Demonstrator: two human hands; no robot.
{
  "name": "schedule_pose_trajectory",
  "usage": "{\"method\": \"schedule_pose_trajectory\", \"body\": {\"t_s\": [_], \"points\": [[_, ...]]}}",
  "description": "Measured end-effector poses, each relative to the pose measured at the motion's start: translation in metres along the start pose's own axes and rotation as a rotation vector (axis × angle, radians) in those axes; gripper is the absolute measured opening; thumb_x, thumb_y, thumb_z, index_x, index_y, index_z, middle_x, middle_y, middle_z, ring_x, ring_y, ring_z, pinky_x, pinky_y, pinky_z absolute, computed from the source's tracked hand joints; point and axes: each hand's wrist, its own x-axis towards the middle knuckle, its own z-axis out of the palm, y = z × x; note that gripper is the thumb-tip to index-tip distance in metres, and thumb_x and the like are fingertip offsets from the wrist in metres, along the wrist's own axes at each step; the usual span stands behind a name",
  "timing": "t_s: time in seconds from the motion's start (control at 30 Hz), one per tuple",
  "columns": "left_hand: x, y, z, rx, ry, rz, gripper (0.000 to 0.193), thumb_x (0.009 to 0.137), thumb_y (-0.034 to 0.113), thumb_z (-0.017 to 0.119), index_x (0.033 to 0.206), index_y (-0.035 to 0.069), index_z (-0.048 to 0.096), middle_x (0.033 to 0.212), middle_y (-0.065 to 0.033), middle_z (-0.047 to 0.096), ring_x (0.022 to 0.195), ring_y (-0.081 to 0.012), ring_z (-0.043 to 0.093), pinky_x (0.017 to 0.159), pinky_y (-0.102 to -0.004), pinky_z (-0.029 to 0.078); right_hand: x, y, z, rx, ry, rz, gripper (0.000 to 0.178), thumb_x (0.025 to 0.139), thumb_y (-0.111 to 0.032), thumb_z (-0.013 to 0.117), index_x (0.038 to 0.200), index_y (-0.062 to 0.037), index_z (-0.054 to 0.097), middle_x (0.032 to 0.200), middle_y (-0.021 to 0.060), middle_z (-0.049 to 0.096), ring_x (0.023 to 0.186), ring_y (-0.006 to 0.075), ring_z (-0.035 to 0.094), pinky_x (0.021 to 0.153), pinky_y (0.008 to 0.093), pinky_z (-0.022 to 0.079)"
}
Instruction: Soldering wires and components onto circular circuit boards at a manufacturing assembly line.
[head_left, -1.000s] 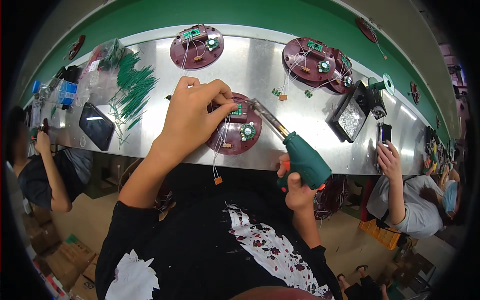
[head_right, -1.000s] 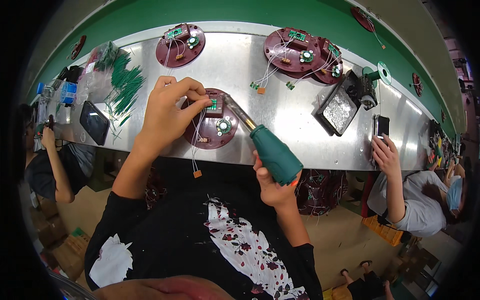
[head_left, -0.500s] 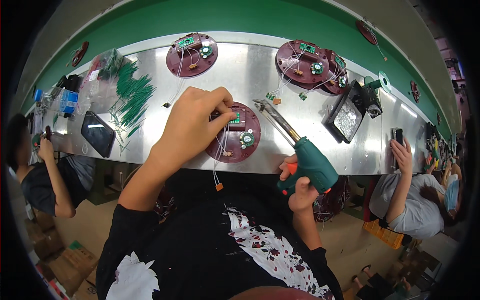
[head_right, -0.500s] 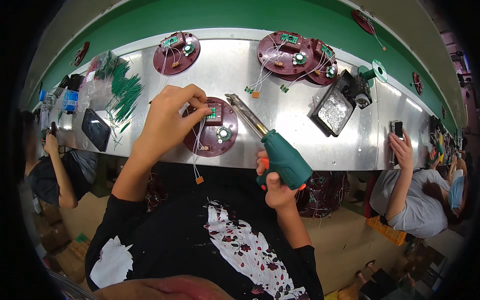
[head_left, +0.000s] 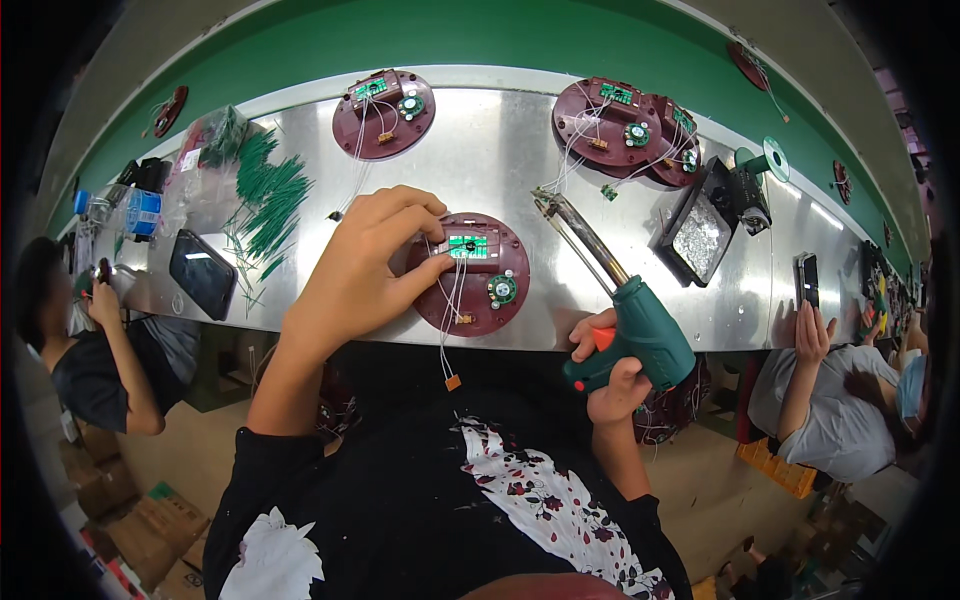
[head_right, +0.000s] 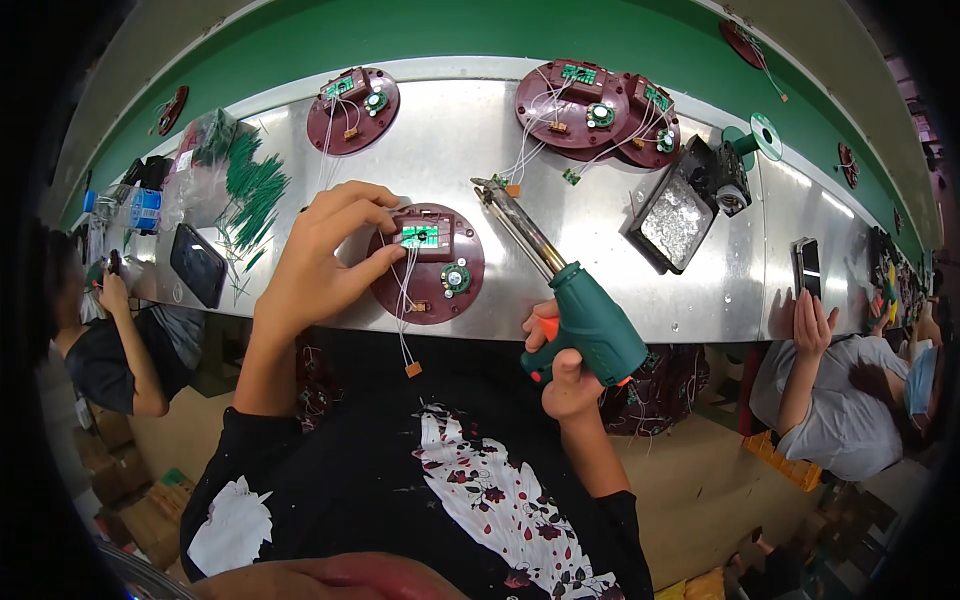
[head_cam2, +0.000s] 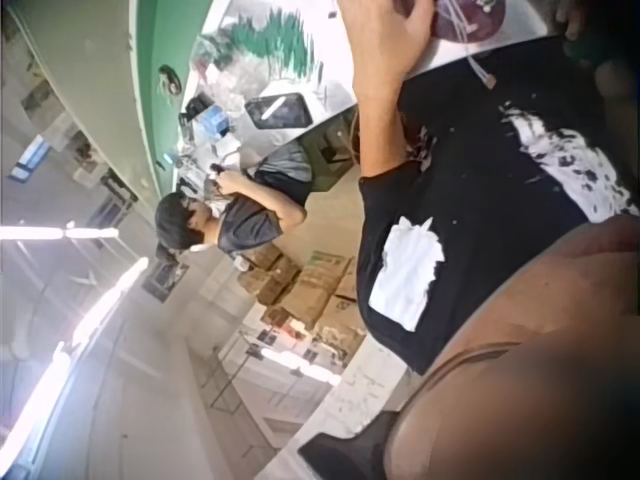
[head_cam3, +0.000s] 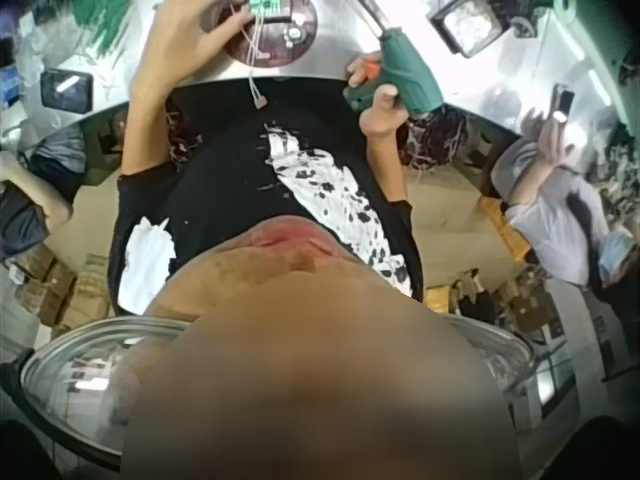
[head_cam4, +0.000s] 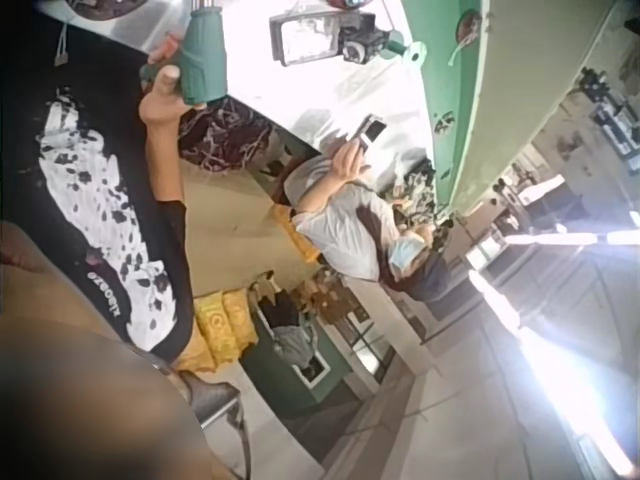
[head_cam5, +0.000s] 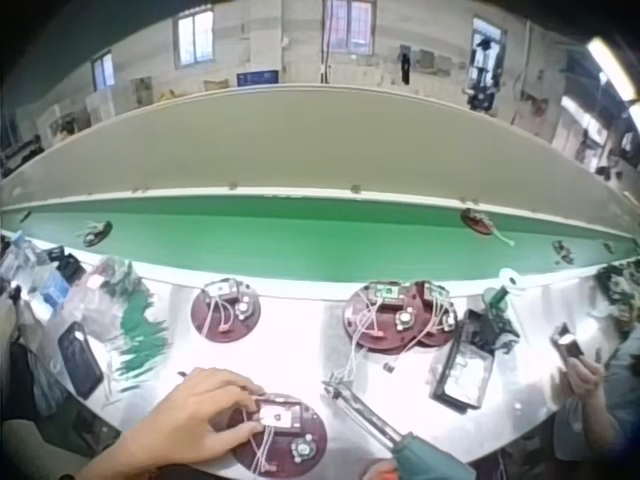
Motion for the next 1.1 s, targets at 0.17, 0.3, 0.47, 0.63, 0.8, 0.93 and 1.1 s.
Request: {"method": "schedule_pose_trajectory", "body": {"t_s": [0.17, 0.3, 0.47, 0.63, 0.8, 0.93, 1.1], "points": [[-0.004, -0.001, 0.004, -0.020, -0.045, -0.036, 0.018, 0.082, 0.006, 0.078, 0.094, 0.003, 0.065, 0.115, -0.0118, 0.071, 0.103, -0.0318, 0.066, 0.092, -0.0393, 0.049, -0.001, 0.001, -0.002, -0.007, -0.008, -0.014, 0.079, 0.102, -0.065, 0.052, 0.127, 0.0103, 0.051, 0.088, 0.0125, 0.060, 0.075, 0.0193, 0.060, 0.075, 0.0379, 0.053], [-0.006, -0.001, 0.009, -0.013, -0.034, -0.040, 0.014, 0.085, 0.005, 0.075, 0.093, 0.002, 0.064, 0.115, -0.0118, 0.070, 0.104, -0.0319, 0.065, 0.092, -0.0395, 0.049, -0.002, 0.002, -0.002, -0.012, -0.007, -0.011, 0.078, 0.103, -0.064, 0.052, 0.126, 0.0101, 0.051, 0.087, 0.0118, 0.060, 0.074, 0.0193, 0.060, 0.074, 0.0372, 0.053], [-0.006, 0.001, 0.012, -0.003, -0.015, -0.049, 0.012, 0.087, 0.003, 0.072, 0.093, 0.002, 0.062, 0.116, -0.0117, 0.070, 0.104, -0.0318, 0.065, 0.091, -0.0390, 0.050, -0.001, 0.001, -0.002, -0.024, -0.012, -0.018, 0.078, 0.103, -0.063, 0.053, 0.128, 0.0100, 0.053, 0.086, 0.0116, 0.061, 0.074, 0.0187, 0.060, 0.073, 0.0347, 0.052], [-0.007, 0.003, 0.009, -0.030, -0.046, -0.059, 0.012, 0.088, 0.003, 0.072, 0.094, 0.002, 0.062, 0.118, -0.0117, 0.070, 0.104, -0.0313, 0.064, 0.091, -0.0386, 0.050, -0.004, -0.005, -0.006, -0.161, -0.085, 0.024, 0.076, 0.101, -0.062, 0.058, 0.128, 0.0087, 0.059, 0.091, 0.0106, 0.065, 0.077, 0.0165, 0.063, 0.070, 0.0301, 0.052], [-0.007, 0.000, 0.009, -0.034, -0.058, -0.053, 0.012, 0.088, 0.002, 0.073, 0.094, 0.001, 0.062, 0.117, -0.0120, 0.070, 0.104, -0.0310, 0.066, 0.091, -0.0384, 0.052, -0.003, -0.006, -0.018, -0.284, -0.241, -0.003, 0.073, 0.098, -0.061, 0.063, 0.123, 0.0072, 0.065, 0.099, 0.0096, 0.070, 0.080, 0.0146, 0.065, 0.067, 0.0272, 0.052], [-0.008, -0.003, 0.010, -0.070, -0.057, -0.051, 0.012, 0.088, 0.001, 0.073, 0.093, 0.001, 0.061, 0.117, -0.0128, 0.070, 0.103, -0.0312, 0.067, 0.090, -0.0379, 0.053, -0.004, -0.005, -0.025, -0.275, -0.276, 0.018, 0.072, 0.097, -0.061, 0.064, 0.122, 0.0068, 0.065, 0.103, 0.0116, 0.070, 0.080, 0.0152, 0.065, 0.068, 0.0280, 0.052], [-0.006, -0.004, 0.009, -0.100, -0.064, -0.042, 0.013, 0.087, 0.000, 0.072, 0.093, 0.000, 0.061, 0.117, -0.0140, 0.070, 0.100, -0.0315, 0.069, 0.087, -0.0371, 0.055, -0.007, 0.000, -0.024, -0.261, -0.258, 0.008, 0.070, 0.097, -0.060, 0.065, 0.121, 0.0060, 0.066, 0.106, 0.0127, 0.070, 0.080, 0.0160, 0.065, 0.068, 0.0284, 0.052]]}}
